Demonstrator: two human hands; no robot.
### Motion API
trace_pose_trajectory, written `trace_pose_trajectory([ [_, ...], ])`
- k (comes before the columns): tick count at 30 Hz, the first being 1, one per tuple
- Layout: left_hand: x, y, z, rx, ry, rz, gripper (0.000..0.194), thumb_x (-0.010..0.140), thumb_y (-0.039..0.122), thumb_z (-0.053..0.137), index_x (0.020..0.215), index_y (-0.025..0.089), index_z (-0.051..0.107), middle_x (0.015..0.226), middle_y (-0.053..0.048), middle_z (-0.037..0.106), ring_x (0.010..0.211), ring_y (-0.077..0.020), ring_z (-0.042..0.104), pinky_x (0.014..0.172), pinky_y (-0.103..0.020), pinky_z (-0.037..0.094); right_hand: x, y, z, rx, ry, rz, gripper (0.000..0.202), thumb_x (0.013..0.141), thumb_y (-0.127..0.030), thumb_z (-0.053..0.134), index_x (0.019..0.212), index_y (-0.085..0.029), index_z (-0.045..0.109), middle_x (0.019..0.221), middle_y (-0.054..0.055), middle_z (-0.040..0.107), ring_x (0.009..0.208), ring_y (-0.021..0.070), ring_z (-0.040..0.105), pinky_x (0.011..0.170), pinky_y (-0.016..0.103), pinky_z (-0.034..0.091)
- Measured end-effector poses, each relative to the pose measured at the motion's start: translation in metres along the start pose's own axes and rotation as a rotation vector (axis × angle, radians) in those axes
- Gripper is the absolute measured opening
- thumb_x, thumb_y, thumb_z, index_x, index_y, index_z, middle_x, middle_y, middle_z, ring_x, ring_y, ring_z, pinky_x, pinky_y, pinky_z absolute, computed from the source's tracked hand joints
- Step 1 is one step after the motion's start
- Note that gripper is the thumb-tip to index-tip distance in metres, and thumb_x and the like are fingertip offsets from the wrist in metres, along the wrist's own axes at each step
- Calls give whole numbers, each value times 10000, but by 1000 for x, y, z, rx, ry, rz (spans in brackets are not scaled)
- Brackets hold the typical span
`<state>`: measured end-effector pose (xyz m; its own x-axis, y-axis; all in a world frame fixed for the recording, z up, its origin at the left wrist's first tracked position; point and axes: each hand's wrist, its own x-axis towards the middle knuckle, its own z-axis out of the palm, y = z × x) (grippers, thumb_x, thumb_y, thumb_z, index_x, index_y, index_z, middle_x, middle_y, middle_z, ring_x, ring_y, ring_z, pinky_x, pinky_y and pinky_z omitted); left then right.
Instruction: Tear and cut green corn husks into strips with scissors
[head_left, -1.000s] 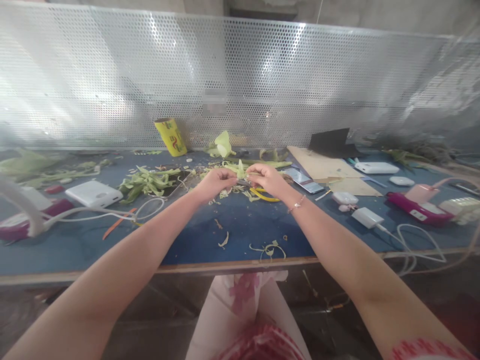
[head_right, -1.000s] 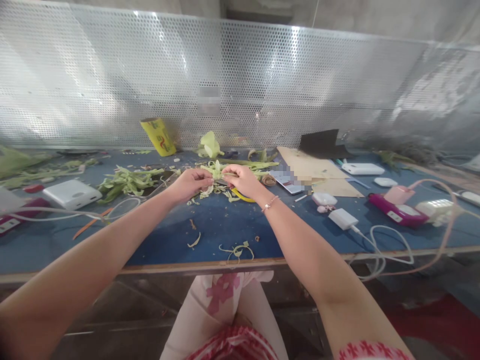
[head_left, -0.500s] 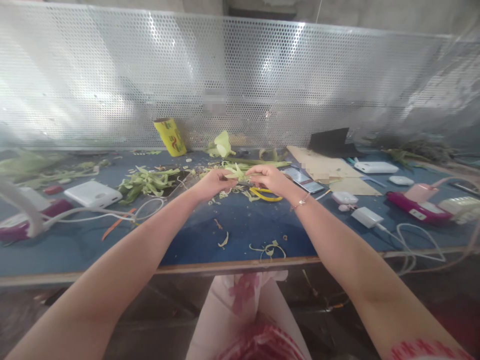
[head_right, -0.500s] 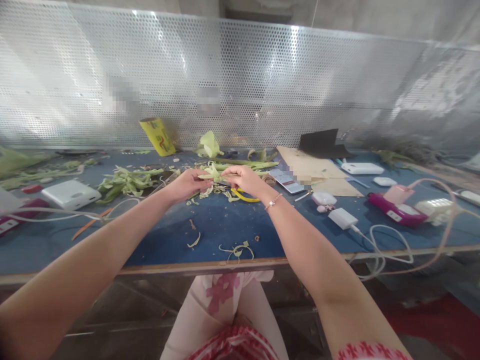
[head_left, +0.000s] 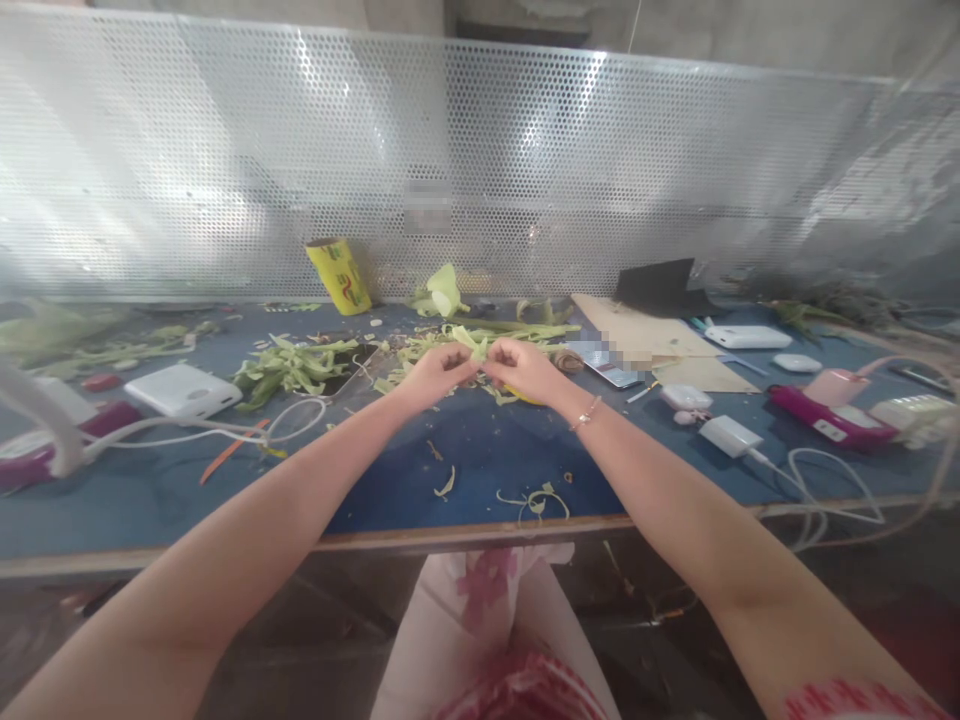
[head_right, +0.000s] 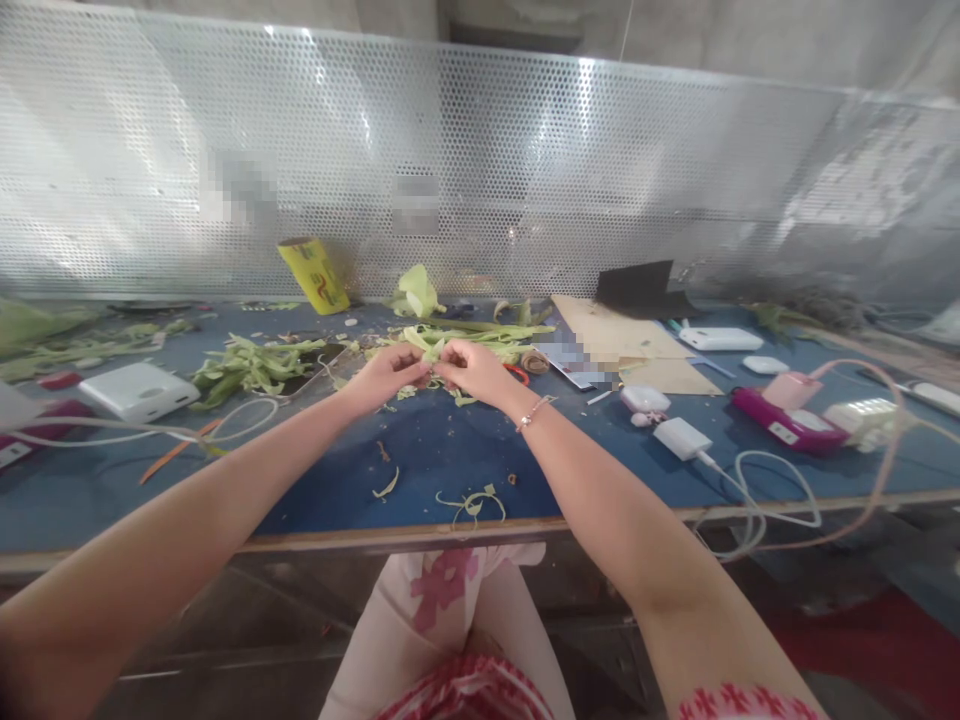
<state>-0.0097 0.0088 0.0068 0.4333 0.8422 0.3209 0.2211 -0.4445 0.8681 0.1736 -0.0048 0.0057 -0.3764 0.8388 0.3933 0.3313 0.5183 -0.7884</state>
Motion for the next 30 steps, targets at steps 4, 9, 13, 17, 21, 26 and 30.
trace_pose_trajectory([
  [4, 0, -1, 6, -186, 10, -50, 304, 718, 421, 640, 660, 147, 521, 607, 5, 575, 585, -88, 536, 622, -243, 439, 0, -1, 6, -104, 92, -2, 208, 765, -365, 565, 708, -203, 448, 585, -31, 527, 530, 117, 499, 531, 251, 368],
  [9, -3, 1, 13, -415, 0, -117, 272, 749, 335, 634, 654, 159, 451, 543, 38, 502, 521, -72, 486, 574, -223, 411, 0, -5, 8, -143, 154, -15, 198, 743, -357, 584, 695, -197, 479, 558, -41, 497, 508, 101, 444, 512, 238, 325],
  [13, -7, 9, 17, -588, -1, -158, 243, 806, 250, 561, 671, 174, 375, 498, 85, 318, 431, -43, 320, 485, -183, 321, -1, -6, 8, -83, 118, 83, 337, 728, -475, 602, 617, -188, 466, 495, -45, 437, 472, 97, 418, 483, 239, 312],
  [17, -9, 15, 15, -646, -45, -215, 242, 819, 233, 526, 679, 185, 335, 526, 80, 269, 436, -50, 292, 476, -183, 309, 4, 4, 9, 203, 118, 198, 432, 728, -598, 555, 627, -193, 445, 552, -34, 436, 493, 95, 433, 483, 240, 353],
  [21, -9, 14, 15, -620, -93, -236, 297, 800, 259, 550, 661, 191, 297, 533, 78, 258, 440, -53, 288, 477, -188, 317, 9, 14, 11, 340, 167, 142, 411, 740, -592, 553, 677, -204, 435, 573, -61, 375, 488, 74, 355, 472, 223, 323],
  [26, -9, 12, 18, -508, -81, -228, 330, 787, 328, 587, 653, 188, 320, 524, 89, 232, 424, -39, 235, 459, -183, 292, 8, 13, 11, 216, 202, 55, 291, 773, -486, 553, 733, -206, 489, 570, -61, 403, 495, 79, 352, 487, 224, 296],
  [30, -7, 12, 19, -411, -56, -254, 343, 800, 352, 578, 636, 184, 329, 493, 91, 239, 412, -34, 228, 440, -178, 265, 7, 7, 9, 88, 312, 101, 227, 782, -415, 538, 712, -202, 499, 568, -43, 470, 481, 90, 376, 490, 238, 294],
])
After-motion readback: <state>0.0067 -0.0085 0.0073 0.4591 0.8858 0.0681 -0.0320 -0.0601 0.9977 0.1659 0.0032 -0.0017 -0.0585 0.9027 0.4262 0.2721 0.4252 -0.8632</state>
